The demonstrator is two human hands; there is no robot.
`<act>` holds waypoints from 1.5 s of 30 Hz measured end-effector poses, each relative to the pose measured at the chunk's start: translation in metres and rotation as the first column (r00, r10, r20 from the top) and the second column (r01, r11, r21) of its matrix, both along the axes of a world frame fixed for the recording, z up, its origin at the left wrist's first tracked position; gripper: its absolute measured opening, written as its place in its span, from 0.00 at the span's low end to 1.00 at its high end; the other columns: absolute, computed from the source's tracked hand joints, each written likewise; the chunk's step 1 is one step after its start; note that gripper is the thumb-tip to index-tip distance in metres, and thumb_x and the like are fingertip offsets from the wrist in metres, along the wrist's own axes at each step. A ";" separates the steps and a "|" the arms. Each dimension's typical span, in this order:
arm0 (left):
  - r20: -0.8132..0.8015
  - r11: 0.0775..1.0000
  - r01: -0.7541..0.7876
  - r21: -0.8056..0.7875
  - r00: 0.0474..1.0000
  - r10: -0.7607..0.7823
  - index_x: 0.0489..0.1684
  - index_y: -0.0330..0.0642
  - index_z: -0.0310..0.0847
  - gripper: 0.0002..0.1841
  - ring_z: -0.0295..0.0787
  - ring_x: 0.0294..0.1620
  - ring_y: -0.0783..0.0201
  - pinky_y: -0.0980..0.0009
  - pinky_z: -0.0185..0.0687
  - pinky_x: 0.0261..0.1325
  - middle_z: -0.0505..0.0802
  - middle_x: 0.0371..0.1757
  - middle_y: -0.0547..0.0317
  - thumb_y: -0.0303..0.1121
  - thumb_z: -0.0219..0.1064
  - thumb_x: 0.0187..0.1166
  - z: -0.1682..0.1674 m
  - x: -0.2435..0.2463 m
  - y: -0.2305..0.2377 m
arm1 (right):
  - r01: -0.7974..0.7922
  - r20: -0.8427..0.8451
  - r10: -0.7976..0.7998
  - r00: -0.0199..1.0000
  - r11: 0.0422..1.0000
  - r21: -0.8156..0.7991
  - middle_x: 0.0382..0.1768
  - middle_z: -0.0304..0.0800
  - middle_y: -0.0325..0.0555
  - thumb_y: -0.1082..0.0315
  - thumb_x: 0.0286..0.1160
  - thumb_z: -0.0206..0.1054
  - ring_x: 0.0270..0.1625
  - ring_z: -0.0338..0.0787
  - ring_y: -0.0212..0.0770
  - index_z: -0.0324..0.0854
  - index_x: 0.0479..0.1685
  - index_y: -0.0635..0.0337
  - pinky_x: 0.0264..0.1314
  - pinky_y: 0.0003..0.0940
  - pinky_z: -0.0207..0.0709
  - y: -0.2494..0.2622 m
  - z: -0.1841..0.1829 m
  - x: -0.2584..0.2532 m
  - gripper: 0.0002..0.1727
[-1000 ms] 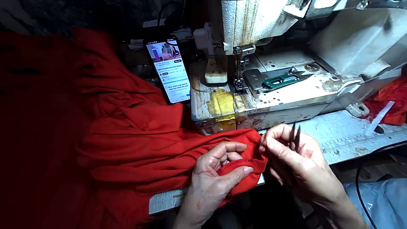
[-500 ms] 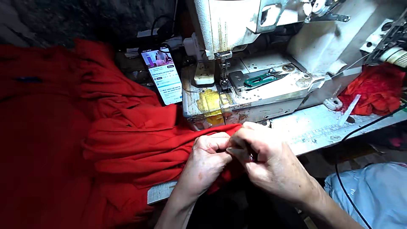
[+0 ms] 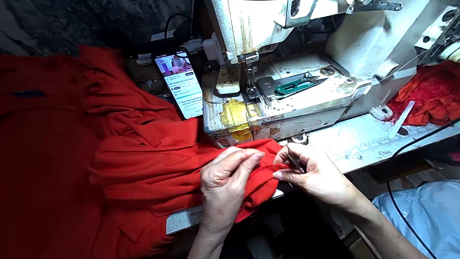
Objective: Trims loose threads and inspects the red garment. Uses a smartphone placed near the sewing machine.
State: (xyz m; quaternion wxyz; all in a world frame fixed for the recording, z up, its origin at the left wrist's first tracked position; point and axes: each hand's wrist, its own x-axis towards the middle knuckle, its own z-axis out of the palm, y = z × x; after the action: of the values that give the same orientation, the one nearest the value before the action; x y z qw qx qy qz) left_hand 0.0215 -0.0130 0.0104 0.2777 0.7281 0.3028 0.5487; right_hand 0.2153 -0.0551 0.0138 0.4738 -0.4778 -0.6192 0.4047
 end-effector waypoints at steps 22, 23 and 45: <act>-0.254 0.979 0.200 0.037 0.950 -0.184 0.37 0.42 0.96 0.04 0.88 0.39 0.78 0.84 0.83 0.44 0.93 0.34 0.69 0.26 0.73 0.74 0.058 0.009 0.011 | -0.032 -0.072 0.010 0.997 0.946 -0.322 0.11 0.73 0.32 0.59 0.82 0.67 0.09 0.72 0.25 0.82 0.30 0.52 0.11 0.19 0.69 -0.031 0.025 -0.012 0.12; -0.249 0.978 0.207 0.036 0.949 -0.191 0.37 0.42 0.96 0.04 0.88 0.39 0.77 0.84 0.83 0.45 0.94 0.34 0.69 0.26 0.73 0.74 0.057 0.009 0.011 | -0.048 -0.087 0.020 0.996 0.945 -0.322 0.11 0.73 0.32 0.59 0.83 0.67 0.09 0.72 0.24 0.82 0.30 0.52 0.10 0.19 0.68 -0.030 0.024 -0.012 0.12; -0.305 0.989 0.146 0.037 0.944 -0.128 0.29 0.44 0.90 0.02 0.83 0.31 0.84 0.87 0.81 0.40 0.89 0.26 0.75 0.27 0.75 0.69 0.052 -0.011 -0.004 | 0.092 0.036 -0.088 0.995 0.984 -0.155 0.16 0.70 0.24 0.56 0.81 0.66 0.17 0.70 0.16 0.80 0.29 0.48 0.19 0.13 0.66 -0.049 0.017 -0.016 0.12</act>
State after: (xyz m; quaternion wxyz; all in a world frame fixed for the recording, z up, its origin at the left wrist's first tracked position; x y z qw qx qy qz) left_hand 0.0103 -0.0175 0.0626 0.2440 0.8304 0.2740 0.4193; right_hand 0.1997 -0.1041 0.0304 0.4436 -0.5468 -0.5703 0.4230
